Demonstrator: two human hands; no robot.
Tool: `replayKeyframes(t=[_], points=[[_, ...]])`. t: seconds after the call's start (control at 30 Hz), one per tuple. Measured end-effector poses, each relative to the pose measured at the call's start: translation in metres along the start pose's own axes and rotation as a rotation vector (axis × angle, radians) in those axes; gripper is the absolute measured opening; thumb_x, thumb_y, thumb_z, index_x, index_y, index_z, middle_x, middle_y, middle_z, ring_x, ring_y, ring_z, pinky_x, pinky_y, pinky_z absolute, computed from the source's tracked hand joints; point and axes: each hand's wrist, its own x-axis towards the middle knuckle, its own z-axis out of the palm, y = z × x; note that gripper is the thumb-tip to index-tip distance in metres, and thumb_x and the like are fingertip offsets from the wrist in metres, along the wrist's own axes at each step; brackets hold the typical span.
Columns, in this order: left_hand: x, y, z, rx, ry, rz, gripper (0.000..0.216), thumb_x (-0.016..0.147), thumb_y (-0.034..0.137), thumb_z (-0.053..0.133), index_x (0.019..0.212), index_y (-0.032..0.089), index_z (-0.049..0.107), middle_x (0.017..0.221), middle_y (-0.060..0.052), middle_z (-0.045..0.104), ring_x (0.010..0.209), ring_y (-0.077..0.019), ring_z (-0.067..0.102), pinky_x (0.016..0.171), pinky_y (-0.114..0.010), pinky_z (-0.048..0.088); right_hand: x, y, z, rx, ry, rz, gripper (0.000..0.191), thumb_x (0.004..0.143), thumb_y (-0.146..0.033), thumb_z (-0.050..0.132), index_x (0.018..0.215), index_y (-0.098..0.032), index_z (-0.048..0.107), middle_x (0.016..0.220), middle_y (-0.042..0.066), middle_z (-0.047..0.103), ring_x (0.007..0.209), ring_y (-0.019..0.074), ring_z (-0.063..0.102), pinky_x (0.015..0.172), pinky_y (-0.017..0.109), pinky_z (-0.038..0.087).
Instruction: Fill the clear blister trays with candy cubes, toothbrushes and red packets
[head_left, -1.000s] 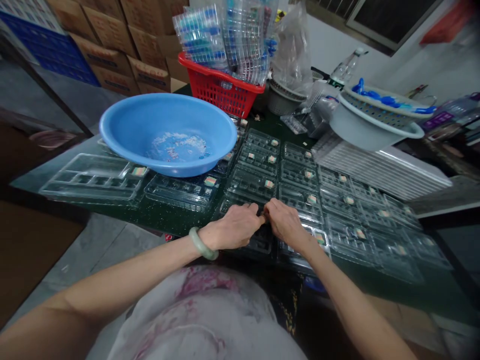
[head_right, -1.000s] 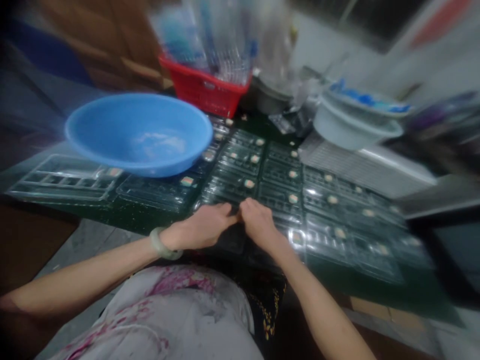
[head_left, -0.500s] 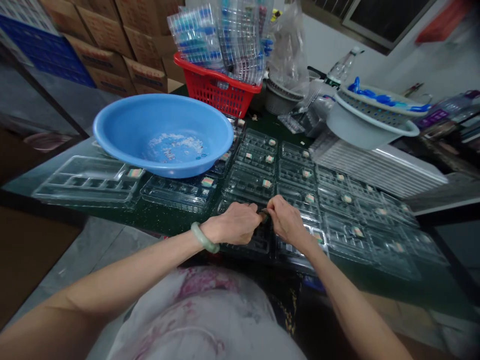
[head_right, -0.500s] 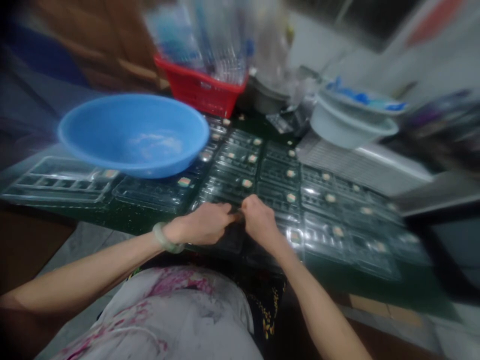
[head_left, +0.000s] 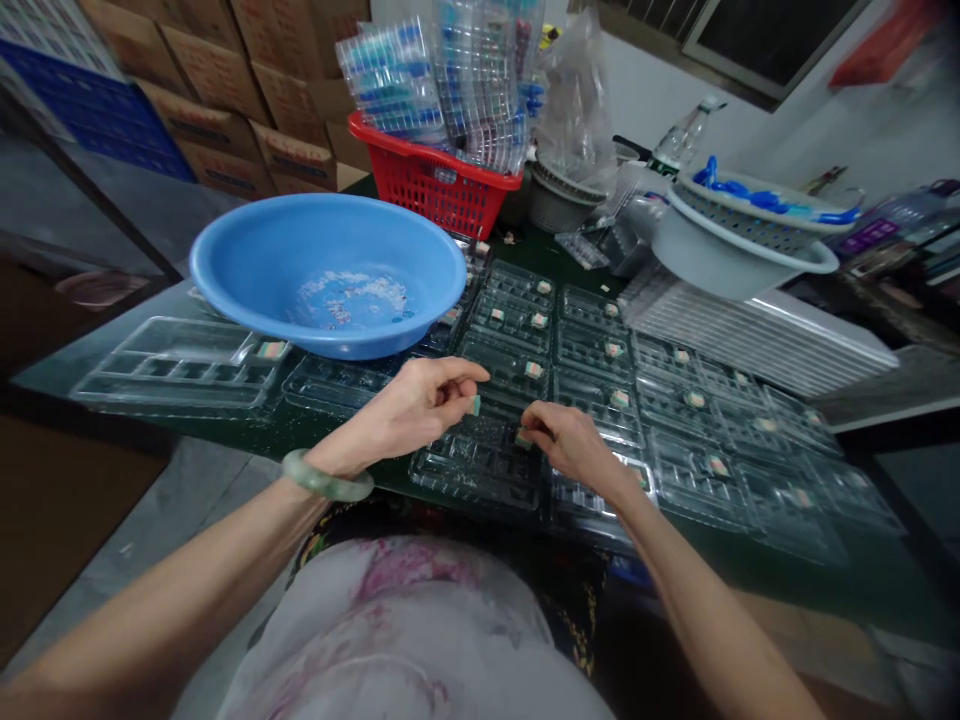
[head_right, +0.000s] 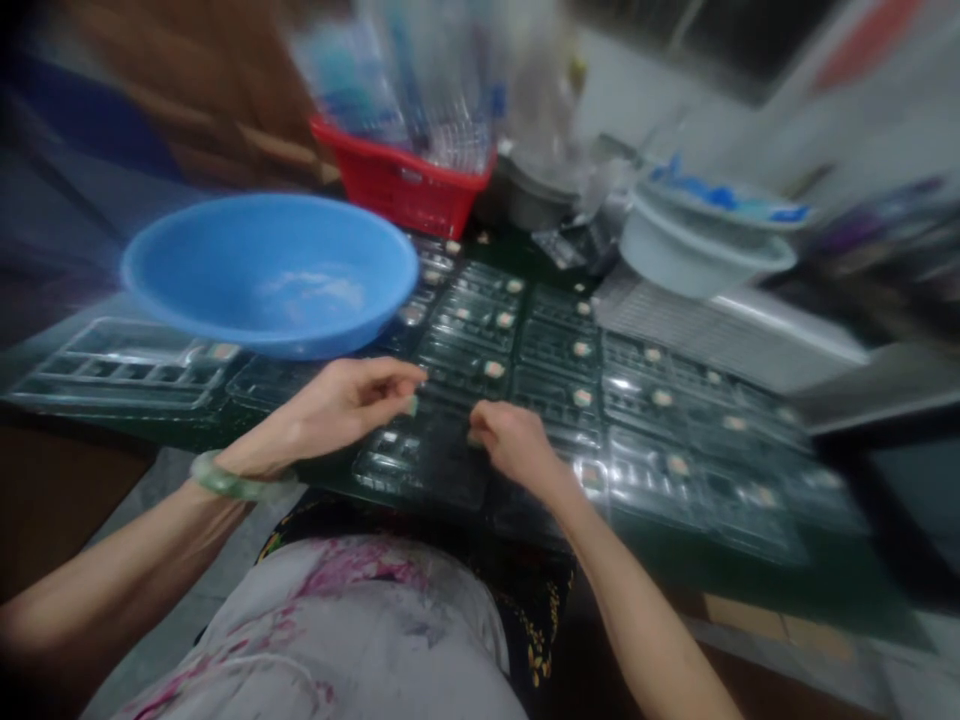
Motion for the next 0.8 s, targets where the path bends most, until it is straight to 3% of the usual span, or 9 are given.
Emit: replayKeyframes(t=[0.23, 0.33, 0.43, 0.5, 0.57, 0.67, 0.8], points=[[-0.032, 0.007, -0.034, -0.196, 0.321, -0.078, 0.021, 0.074, 0.023, 0.065, 0.094, 0.017, 0.067, 0.078, -0.003, 0.065, 0.066, -0.0106, 0.055, 0.06, -0.021, 0.046, -0.003, -0.007, 0.011, -0.253, 0.048, -0.025, 0.016, 0.088, -0.02, 0.047, 0.08, -0.019, 0.062, 0.085, 0.003, 0.059, 0.084, 0.0129, 0.052, 0.067, 0.022, 0.037], [-0.041, 0.012, -0.046, -0.231, 0.438, -0.072, 0.021, 0.071, 0.022, 0.069, 0.092, 0.019, 0.068, 0.074, -0.001, 0.064, 0.061, -0.0095, 0.053, 0.056, -0.02, 0.045, -0.006, -0.004, 0.015, -0.249, 0.058, -0.004, 0.019, 0.088, -0.02, 0.046, 0.08, -0.019, 0.063, 0.084, 0.004, 0.059, 0.084, 0.0138, 0.052, 0.068, 0.023, 0.038], [-0.048, 0.015, -0.046, -0.26, 0.506, -0.08, 0.02, 0.069, 0.02, 0.07, 0.09, 0.018, 0.068, 0.073, -0.001, 0.064, 0.058, -0.009, 0.053, 0.052, -0.019, 0.044, -0.01, -0.012, 0.015, -0.135, 0.12, 0.0, 0.022, 0.089, -0.019, 0.042, 0.085, -0.018, 0.064, 0.083, 0.005, 0.06, 0.082, 0.0145, 0.054, 0.07, 0.025, 0.04], [-0.052, 0.016, -0.034, -0.318, 0.468, -0.112, 0.02, 0.07, 0.018, 0.07, 0.089, 0.016, 0.067, 0.072, -0.002, 0.065, 0.06, -0.0097, 0.055, 0.053, -0.02, 0.044, -0.014, -0.029, 0.011, 0.076, 0.18, -0.009, 0.021, 0.089, -0.022, 0.044, 0.097, -0.019, 0.063, 0.086, 0.005, 0.061, 0.078, 0.014, 0.056, 0.07, 0.025, 0.042], [-0.055, 0.015, -0.016, -0.406, 0.325, -0.16, 0.019, 0.07, 0.017, 0.068, 0.089, 0.013, 0.065, 0.072, -0.003, 0.064, 0.06, -0.0098, 0.055, 0.054, -0.02, 0.044, -0.02, -0.05, 0.009, 0.347, 0.147, -0.009, 0.022, 0.086, -0.026, 0.051, 0.105, -0.021, 0.06, 0.085, 0.003, 0.063, 0.073, 0.0128, 0.057, 0.067, 0.024, 0.044], [-0.057, 0.011, 0.011, -0.526, 0.105, -0.21, 0.017, 0.071, 0.012, 0.065, 0.087, 0.011, 0.063, 0.071, -0.002, 0.062, 0.059, -0.0082, 0.052, 0.055, -0.02, 0.042, -0.027, -0.073, 0.011, 0.606, 0.067, 0.036, 0.013, 0.081, -0.03, 0.058, 0.088, -0.022, 0.064, 0.074, -0.001, 0.064, 0.064, 0.0114, 0.057, 0.06, 0.021, 0.044], [-0.059, 0.004, 0.025, -0.61, 0.08, -0.225, 0.016, 0.071, 0.011, 0.063, 0.087, 0.011, 0.062, 0.072, -0.001, 0.059, 0.061, -0.0079, 0.05, 0.057, -0.021, 0.04, -0.029, -0.075, 0.026, 0.721, 0.129, 0.152, 0.016, 0.082, -0.034, 0.056, 0.078, -0.02, 0.064, 0.069, 0.0, 0.062, 0.062, 0.0113, 0.056, 0.058, 0.02, 0.043]])
